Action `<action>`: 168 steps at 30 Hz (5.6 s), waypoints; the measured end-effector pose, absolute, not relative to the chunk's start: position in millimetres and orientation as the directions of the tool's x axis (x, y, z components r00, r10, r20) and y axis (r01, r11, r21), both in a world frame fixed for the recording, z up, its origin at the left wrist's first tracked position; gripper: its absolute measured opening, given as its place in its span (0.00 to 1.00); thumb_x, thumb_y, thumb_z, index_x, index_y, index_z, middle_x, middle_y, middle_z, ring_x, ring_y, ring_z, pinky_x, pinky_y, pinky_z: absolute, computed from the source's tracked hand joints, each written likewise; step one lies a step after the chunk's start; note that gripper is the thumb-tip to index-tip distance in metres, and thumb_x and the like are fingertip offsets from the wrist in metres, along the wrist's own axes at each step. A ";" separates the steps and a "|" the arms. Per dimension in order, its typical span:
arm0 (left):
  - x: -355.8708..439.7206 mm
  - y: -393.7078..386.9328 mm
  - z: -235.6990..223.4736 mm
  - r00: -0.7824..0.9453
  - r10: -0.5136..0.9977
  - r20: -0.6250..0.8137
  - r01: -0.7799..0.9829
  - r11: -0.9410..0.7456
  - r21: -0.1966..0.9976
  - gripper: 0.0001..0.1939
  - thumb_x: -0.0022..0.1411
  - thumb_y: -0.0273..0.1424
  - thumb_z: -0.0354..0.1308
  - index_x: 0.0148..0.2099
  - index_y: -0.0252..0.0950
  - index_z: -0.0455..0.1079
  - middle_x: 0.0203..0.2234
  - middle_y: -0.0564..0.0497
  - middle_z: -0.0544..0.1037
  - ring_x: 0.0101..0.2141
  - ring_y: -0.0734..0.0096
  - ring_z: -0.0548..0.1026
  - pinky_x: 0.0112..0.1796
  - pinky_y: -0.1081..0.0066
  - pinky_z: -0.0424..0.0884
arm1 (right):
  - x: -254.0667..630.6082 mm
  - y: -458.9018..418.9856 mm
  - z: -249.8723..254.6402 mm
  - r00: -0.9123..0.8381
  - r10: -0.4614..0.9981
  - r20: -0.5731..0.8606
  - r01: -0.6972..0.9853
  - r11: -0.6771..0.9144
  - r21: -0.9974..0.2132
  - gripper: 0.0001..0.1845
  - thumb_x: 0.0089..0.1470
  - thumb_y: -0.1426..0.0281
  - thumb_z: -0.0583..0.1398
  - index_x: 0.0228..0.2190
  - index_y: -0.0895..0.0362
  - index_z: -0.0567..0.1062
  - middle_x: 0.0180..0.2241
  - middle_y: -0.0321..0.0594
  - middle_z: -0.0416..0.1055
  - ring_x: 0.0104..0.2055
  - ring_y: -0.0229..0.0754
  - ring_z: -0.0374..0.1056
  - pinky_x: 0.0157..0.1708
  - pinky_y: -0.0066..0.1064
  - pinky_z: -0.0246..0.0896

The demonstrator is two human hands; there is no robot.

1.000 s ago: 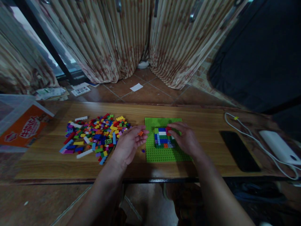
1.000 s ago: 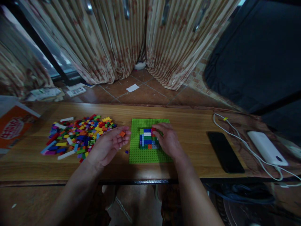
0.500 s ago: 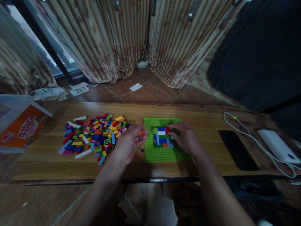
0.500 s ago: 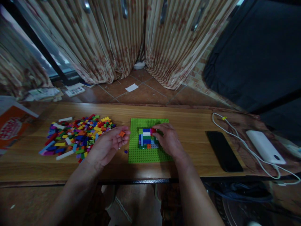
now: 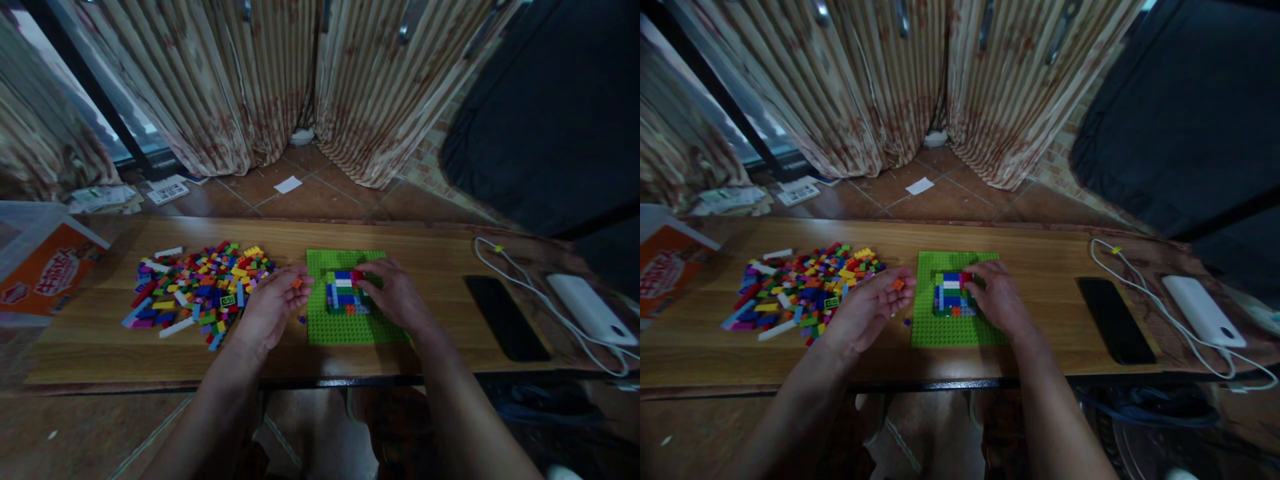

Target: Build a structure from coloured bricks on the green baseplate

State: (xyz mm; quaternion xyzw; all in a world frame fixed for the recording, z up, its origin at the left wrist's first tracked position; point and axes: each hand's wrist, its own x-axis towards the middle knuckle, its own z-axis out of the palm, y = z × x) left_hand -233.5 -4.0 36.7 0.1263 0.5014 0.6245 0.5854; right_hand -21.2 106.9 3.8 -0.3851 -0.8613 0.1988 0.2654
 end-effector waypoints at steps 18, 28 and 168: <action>-232.6 -3.7 35.4 -0.279 0.860 -0.427 -0.599 0.192 0.777 0.11 0.53 0.32 0.65 0.38 0.31 0.75 0.30 0.47 0.79 0.29 0.74 0.75 0.32 0.75 0.70 | -24.6 102.6 11.8 -0.596 0.737 0.317 0.571 0.668 -0.478 0.09 0.55 0.73 0.60 0.38 0.53 0.78 0.38 0.43 0.74 0.45 0.50 0.66 0.48 0.48 0.63; -231.6 -3.7 34.8 -0.274 0.859 -0.433 -0.607 0.195 0.771 0.13 0.51 0.33 0.67 0.38 0.31 0.75 0.29 0.47 0.79 0.28 0.74 0.75 0.32 0.75 0.70 | -27.6 102.3 13.5 -0.599 0.739 0.307 0.594 0.668 -0.449 0.11 0.55 0.75 0.59 0.38 0.52 0.78 0.38 0.43 0.74 0.45 0.51 0.66 0.47 0.48 0.63; -158.1 -1.6 12.1 -0.008 0.993 0.121 0.961 -0.026 0.274 0.21 0.67 0.29 0.49 0.61 0.40 0.65 0.63 0.37 0.61 0.60 0.42 0.60 0.53 0.38 0.59 | -37.2 89.4 1.2 -0.150 0.987 -0.064 0.682 0.057 -0.729 0.09 0.50 0.67 0.63 0.34 0.57 0.79 0.31 0.42 0.79 0.33 0.44 0.74 0.36 0.36 0.66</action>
